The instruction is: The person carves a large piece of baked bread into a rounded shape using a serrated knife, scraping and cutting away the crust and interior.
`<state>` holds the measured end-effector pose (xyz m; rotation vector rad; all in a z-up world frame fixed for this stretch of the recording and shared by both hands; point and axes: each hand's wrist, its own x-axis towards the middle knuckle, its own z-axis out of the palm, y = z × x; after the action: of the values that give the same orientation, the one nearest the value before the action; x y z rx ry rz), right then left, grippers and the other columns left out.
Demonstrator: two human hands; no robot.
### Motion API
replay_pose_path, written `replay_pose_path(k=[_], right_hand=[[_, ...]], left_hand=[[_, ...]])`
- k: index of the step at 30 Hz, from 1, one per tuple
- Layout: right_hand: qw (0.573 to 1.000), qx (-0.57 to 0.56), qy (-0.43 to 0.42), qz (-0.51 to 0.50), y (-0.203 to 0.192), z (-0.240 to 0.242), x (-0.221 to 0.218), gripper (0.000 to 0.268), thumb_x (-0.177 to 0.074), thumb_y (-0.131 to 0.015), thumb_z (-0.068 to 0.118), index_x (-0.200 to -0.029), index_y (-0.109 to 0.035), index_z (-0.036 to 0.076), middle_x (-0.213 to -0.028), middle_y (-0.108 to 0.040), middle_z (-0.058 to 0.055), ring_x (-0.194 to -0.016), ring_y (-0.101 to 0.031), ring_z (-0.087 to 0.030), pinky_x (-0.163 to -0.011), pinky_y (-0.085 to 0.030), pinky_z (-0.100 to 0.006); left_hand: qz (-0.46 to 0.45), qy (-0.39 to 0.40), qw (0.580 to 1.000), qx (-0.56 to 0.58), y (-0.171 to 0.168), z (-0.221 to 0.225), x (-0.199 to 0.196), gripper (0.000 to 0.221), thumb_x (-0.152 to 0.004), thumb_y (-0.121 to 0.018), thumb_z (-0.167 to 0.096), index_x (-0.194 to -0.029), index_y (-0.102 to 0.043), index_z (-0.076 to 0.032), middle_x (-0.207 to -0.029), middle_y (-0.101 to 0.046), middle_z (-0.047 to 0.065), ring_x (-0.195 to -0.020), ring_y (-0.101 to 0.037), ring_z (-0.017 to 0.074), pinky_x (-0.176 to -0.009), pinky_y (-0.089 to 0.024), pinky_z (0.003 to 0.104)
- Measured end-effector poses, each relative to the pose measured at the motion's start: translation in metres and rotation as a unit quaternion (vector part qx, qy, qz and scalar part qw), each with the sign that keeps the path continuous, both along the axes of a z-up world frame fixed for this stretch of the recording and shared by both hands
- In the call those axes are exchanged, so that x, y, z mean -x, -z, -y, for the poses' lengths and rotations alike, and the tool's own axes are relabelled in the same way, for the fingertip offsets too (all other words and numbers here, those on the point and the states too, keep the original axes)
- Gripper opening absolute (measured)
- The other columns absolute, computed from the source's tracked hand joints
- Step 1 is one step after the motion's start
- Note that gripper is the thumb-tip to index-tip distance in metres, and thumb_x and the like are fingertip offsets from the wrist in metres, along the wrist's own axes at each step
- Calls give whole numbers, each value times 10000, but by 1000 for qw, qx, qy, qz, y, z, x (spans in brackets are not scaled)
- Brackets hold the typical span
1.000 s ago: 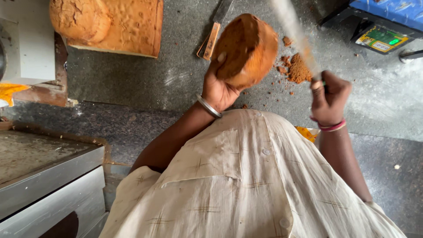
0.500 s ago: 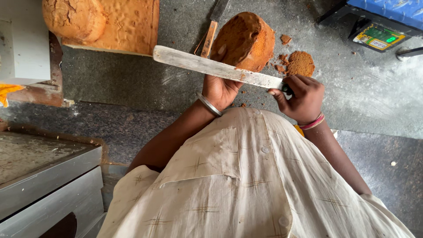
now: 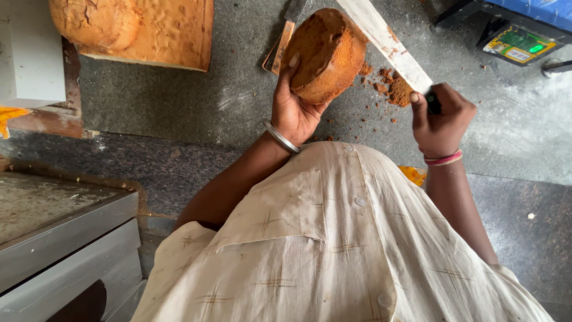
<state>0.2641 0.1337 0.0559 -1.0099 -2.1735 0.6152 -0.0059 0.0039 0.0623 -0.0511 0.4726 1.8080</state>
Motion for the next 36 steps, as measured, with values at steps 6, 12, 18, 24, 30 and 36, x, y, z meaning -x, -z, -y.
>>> replay_pose_path(k=[6, 12, 18, 24, 30, 36], right_hand=[[996, 9, -86, -9, -5, 15, 19, 560, -1060, -697, 489, -781, -601, 13, -626, -502, -59, -529, -488, -186, -513, -370, -333], [987, -30, -150, 38, -23, 25, 38, 539, -1053, -691, 504, -816, -634, 23, -670, -546, -81, -577, -570, -223, -544, -448, -359], [989, -28, -139, 50, -29, 24, 41, 506, -1042, -730, 482, -821, -629, 37, -677, -545, -78, -587, -579, -242, -558, -443, -368], [987, -70, -128, 70, -28, 20, 36, 508, -1053, -740, 501, -843, -626, 53, -702, -552, -66, -622, -590, -250, -583, -447, -367], [992, -56, -95, 59, -14, 12, 23, 534, -1081, -710, 505, -788, -594, 74, -674, -523, -37, -559, -543, -184, -537, -400, -332], [1000, -28, -11, 4, -14, -3, 0, 598, -1146, -746, 459, -791, -595, 2, -624, -476, -55, -538, -461, -157, -518, -341, -315]], left_hand=[[17, -15, 1000, 9, 32, -2, -3, 504, -1023, -618, -433, -1348, -537, -56, -1237, -694, 106, -1076, -732, 226, -842, -647, 386], [25, -3, 1000, -4, 62, 2, -5, 501, -1063, -588, -438, -1252, -582, 26, -1095, -728, 142, -1001, -748, 254, -910, -658, 435], [27, -8, 999, 15, 59, 3, -3, 550, -1036, -582, -460, -1322, -541, 9, -1223, -689, 143, -1091, -721, 267, -942, -649, 437], [41, 2, 999, 12, 61, 2, -5, 562, -1041, -575, -458, -1369, -502, -8, -1290, -649, 142, -1131, -707, 274, -943, -646, 439], [11, -15, 1000, -14, 34, 0, -5, 585, -1062, -588, -501, -1370, -507, -10, -1288, -652, 162, -1153, -696, 275, -944, -633, 433], [2, -15, 1000, 17, 5, 0, 1, 561, -1010, -603, -447, -1397, -507, -51, -1322, -648, 97, -1163, -696, 228, -921, -655, 383]])
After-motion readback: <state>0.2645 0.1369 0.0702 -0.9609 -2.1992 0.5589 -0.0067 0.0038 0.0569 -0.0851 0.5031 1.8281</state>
